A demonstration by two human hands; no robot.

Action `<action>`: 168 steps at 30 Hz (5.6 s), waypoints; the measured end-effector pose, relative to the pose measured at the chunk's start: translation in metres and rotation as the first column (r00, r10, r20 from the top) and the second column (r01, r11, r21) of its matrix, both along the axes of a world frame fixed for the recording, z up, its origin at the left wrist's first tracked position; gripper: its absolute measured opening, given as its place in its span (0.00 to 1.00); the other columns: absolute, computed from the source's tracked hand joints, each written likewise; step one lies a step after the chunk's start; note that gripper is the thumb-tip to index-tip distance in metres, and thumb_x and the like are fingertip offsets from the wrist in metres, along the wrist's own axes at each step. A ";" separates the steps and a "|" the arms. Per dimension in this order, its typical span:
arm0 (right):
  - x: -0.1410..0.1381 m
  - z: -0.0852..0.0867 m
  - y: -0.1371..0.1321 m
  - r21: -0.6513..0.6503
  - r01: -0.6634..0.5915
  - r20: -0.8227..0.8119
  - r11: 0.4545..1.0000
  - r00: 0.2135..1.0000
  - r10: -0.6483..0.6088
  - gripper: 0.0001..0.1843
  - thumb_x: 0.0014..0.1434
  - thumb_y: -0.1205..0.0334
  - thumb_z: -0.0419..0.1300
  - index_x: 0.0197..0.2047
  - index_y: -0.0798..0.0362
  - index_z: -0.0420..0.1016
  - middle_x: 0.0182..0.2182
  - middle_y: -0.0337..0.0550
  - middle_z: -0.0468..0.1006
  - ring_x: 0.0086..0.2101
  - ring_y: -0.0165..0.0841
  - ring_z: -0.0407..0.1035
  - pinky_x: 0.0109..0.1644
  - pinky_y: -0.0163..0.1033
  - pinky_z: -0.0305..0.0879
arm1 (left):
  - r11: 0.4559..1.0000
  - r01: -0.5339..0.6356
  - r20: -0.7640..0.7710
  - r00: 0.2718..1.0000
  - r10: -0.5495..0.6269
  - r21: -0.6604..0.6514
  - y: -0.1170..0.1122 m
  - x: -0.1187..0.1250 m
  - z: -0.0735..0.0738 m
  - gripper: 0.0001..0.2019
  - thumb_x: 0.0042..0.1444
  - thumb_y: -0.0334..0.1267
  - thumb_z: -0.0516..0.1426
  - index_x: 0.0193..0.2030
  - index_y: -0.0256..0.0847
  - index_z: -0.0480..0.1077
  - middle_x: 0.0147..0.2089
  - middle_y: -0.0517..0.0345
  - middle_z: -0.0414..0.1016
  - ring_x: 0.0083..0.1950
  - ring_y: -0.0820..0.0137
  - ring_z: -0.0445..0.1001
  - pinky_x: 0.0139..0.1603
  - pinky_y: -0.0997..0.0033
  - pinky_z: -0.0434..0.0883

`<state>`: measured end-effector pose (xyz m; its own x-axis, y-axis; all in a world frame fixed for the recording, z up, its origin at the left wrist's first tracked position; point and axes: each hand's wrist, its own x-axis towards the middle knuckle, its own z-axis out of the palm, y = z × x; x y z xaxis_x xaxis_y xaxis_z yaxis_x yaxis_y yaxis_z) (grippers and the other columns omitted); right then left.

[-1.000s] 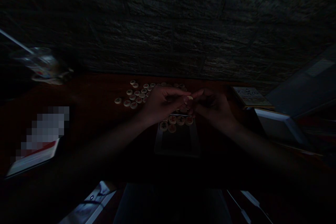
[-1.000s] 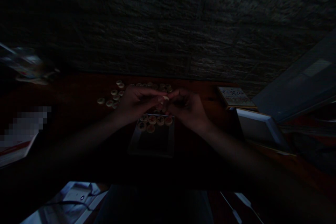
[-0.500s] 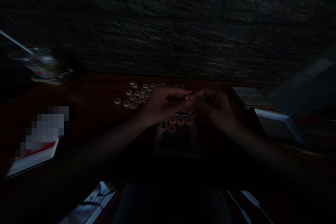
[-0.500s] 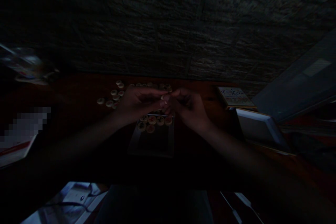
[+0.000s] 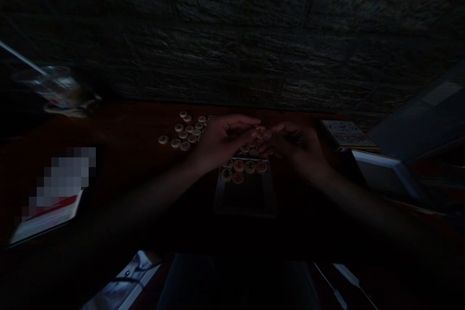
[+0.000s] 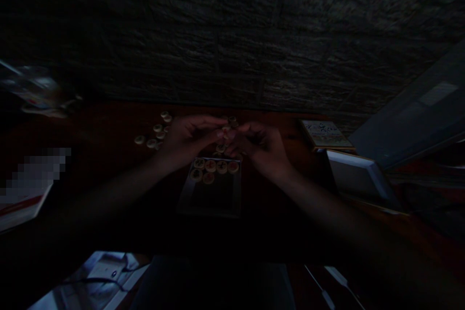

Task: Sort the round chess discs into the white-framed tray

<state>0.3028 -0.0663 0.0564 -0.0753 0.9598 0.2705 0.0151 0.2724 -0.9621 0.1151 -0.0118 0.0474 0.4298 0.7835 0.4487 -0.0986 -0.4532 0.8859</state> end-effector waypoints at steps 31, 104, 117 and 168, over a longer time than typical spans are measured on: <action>0.005 -0.009 0.005 0.103 0.058 0.095 0.993 0.993 -0.068 0.20 0.52 0.50 0.77 0.40 0.51 0.77 0.29 0.39 0.83 0.25 0.31 0.76 0.29 0.36 0.75 | 0.999 0.024 -0.075 0.997 -0.022 0.024 -0.002 -0.001 -0.001 0.13 0.61 0.41 0.67 0.51 0.41 0.83 0.48 0.51 0.87 0.44 0.65 0.86 0.46 0.68 0.81; 0.004 -0.005 0.003 0.058 -0.007 0.021 0.998 1.000 0.005 0.15 0.49 0.53 0.78 0.33 0.52 0.81 0.29 0.40 0.84 0.25 0.29 0.75 0.29 0.36 0.74 | 0.998 0.061 -0.030 0.998 -0.061 -0.017 -0.013 -0.003 0.009 0.12 0.57 0.34 0.67 0.48 0.44 0.84 0.48 0.52 0.87 0.45 0.61 0.86 0.49 0.63 0.84; 0.002 0.000 -0.001 0.052 -0.014 0.032 0.999 0.999 0.012 0.16 0.50 0.49 0.77 0.33 0.51 0.83 0.27 0.40 0.84 0.23 0.30 0.75 0.28 0.36 0.76 | 0.997 0.074 0.005 0.997 -0.074 -0.039 -0.011 -0.003 0.007 0.12 0.56 0.38 0.69 0.47 0.43 0.84 0.43 0.53 0.87 0.43 0.61 0.87 0.47 0.63 0.84; -0.015 -0.005 -0.027 0.336 -0.411 0.797 0.848 0.604 -0.023 0.04 0.60 0.68 0.67 0.39 0.52 0.79 0.40 0.44 0.84 0.43 0.38 0.77 0.50 0.42 0.70 | 0.983 -0.132 -0.102 0.988 0.120 -0.124 0.004 -0.006 0.008 0.11 0.62 0.40 0.60 0.36 0.38 0.81 0.30 0.55 0.84 0.31 0.72 0.81 0.33 0.77 0.75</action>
